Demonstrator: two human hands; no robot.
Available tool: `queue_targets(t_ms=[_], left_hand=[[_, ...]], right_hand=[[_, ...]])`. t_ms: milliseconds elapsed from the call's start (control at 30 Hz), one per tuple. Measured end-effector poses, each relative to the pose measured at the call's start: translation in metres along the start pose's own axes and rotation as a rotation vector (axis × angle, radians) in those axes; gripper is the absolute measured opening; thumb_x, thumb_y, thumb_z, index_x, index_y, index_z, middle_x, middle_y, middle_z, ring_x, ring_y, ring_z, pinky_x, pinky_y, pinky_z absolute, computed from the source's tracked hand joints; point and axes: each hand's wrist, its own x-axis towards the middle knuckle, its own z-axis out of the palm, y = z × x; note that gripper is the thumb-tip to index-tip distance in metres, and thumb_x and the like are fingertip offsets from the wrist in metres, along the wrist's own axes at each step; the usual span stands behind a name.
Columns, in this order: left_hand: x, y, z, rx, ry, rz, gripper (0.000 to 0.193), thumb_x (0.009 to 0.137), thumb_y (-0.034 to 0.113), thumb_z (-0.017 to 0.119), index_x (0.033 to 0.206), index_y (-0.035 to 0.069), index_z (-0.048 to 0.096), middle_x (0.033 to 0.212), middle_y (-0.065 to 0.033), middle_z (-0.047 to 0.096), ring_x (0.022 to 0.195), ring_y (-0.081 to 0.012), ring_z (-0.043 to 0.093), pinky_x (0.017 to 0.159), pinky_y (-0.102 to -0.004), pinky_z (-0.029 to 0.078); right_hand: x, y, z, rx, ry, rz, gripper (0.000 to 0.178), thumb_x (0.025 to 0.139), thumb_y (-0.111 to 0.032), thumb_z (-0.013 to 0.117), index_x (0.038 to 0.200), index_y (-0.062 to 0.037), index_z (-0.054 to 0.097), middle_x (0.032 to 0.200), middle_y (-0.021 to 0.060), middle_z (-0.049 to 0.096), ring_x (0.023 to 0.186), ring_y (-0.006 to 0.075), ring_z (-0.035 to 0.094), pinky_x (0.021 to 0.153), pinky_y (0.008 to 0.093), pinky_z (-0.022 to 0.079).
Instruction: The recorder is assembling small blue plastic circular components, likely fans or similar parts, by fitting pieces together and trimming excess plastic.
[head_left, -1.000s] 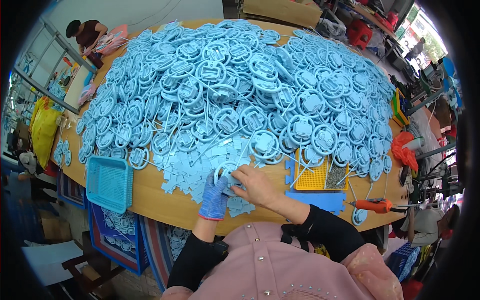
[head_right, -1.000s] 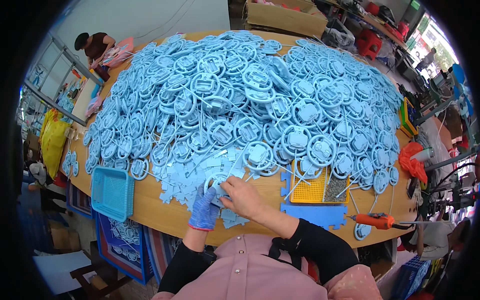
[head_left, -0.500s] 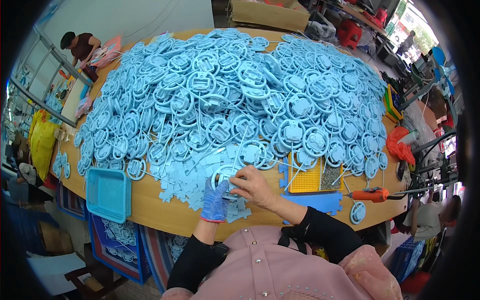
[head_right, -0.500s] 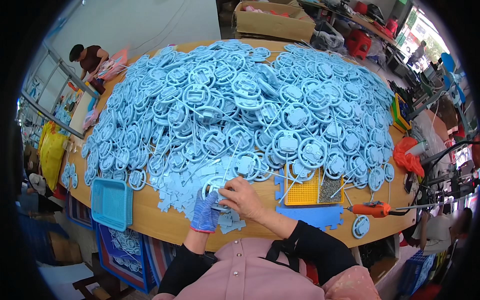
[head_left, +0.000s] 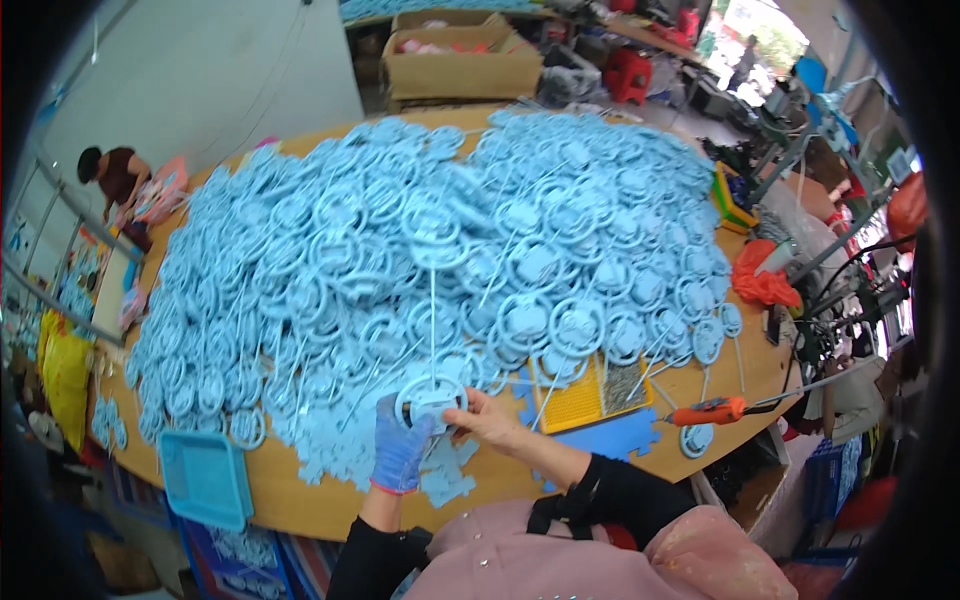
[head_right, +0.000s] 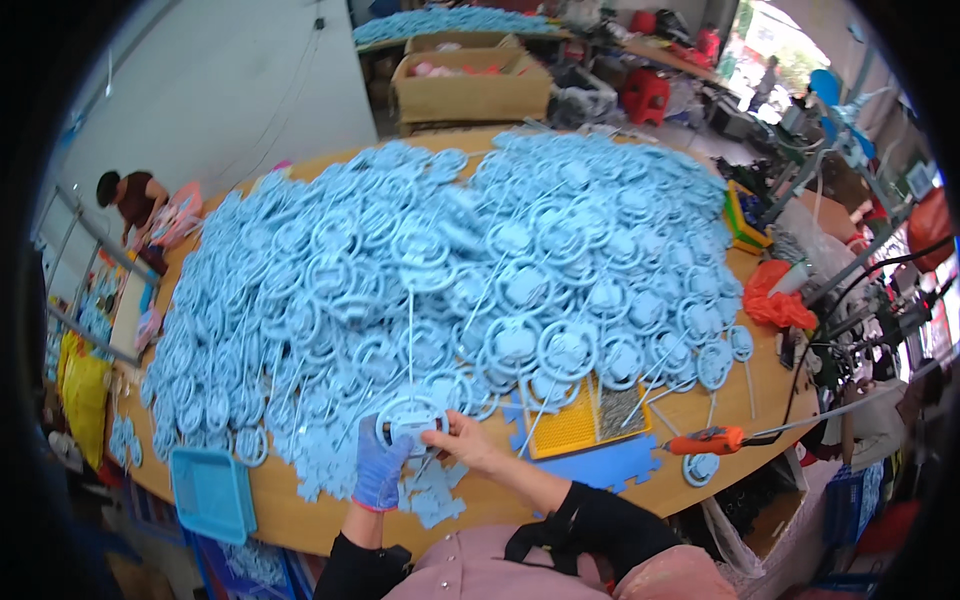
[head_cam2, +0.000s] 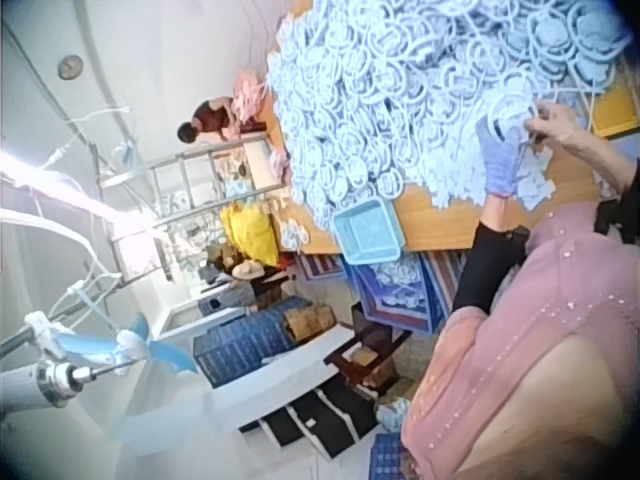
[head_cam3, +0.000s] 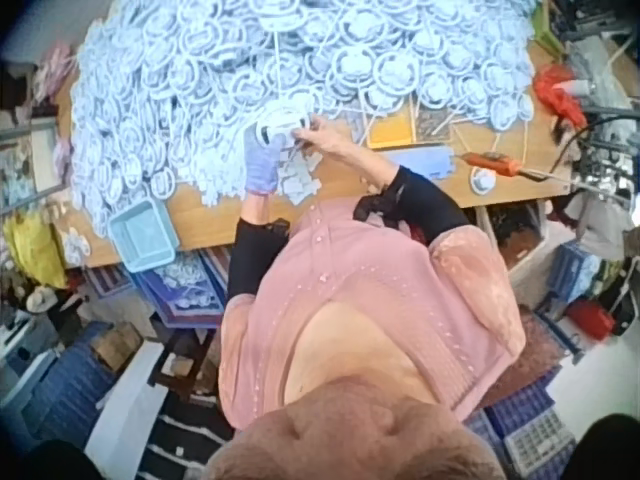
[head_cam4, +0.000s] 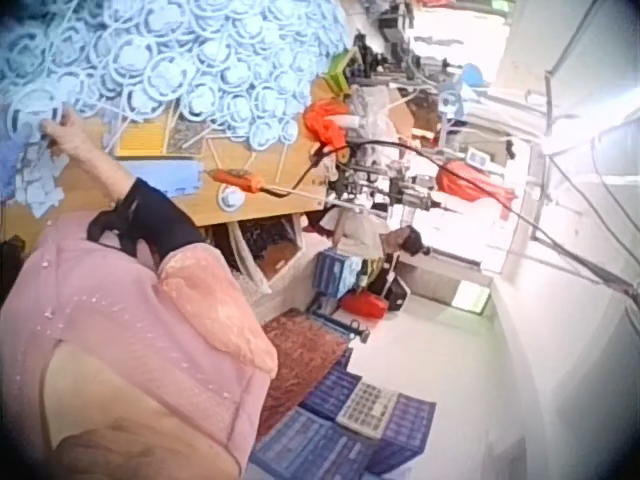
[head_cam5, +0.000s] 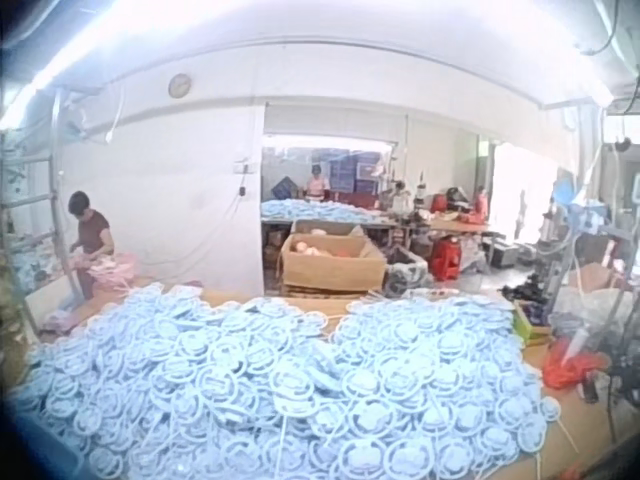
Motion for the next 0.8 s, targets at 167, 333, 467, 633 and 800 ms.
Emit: queue_targets(t_ms=[167,333,467,633,800], left_hand=[[0.044,-0.023,0.043,0.003,-0.114,-0.048,0.062,0.079,0.003,0.069,0.13,0.003,0.035,0.107,-0.0075,0.053,0.088,-0.0129,0.055,0.079,-0.0266,0.049],[0.068,-0.023,0.055,0.107,-0.175,-0.113,0.057,0.076,0.003,0.072,0.128,0.003,0.048,0.1,-0.004,0.051,0.081,-0.0102,0.051,0.073,-0.0248,0.05],[0.088,-0.037,0.05,0.167,-0.156,-0.135,0.049,0.08,0.004,0.069,0.126,0.003,0.05,0.099,-0.0035,0.051,0.081,-0.0097,0.051,0.075,-0.0239,0.049],[0.098,-0.022,0.053,0.171,-0.18,-0.253,0.043,0.083,0.003,0.065,0.124,0.002,0.052,0.097,-0.0018,0.052,0.082,-0.0087,0.05,0.077,-0.0234,0.048],[0.094,-0.042,0.044,0.078,-0.16,-0.259,0.041,0.085,0.005,0.064,0.124,0.002,0.052,0.097,-0.0021,0.054,0.084,-0.0095,0.052,0.077,-0.024,0.048]], right_hand=[[0.003,-0.041,-0.053,0.024,0.3,-0.337,0.034,0.084,-0.025,0.071,0.109,-0.0068,0.056,0.095,0.0033,0.063,0.082,0.013,0.06,0.072,0.027,0.049],[-0.01,-0.126,-0.134,0.108,0.444,-0.615,0.044,0.082,-0.024,0.072,0.117,-0.0055,0.055,0.107,0.0076,0.061,0.096,0.0178,0.058,0.079,0.0338,0.048],[0.01,-0.181,-0.177,-1.111,0.749,-0.763,0.052,0.078,-0.021,0.073,0.123,-0.0053,0.052,0.118,0.0114,0.055,0.106,0.0259,0.054,0.085,0.0379,0.048],[0.057,-0.239,-0.227,-1.5,1.058,-0.61,0.07,0.069,-0.033,0.079,0.125,-0.0035,0.05,0.121,0.0188,0.05,0.106,0.0351,0.051,0.088,0.0418,0.043],[0.083,-0.235,-0.241,-1.215,1.115,-0.526,0.079,0.068,-0.03,0.078,0.132,-0.0013,0.044,0.116,0.0196,0.05,0.101,0.0309,0.052,0.087,0.0376,0.044]])
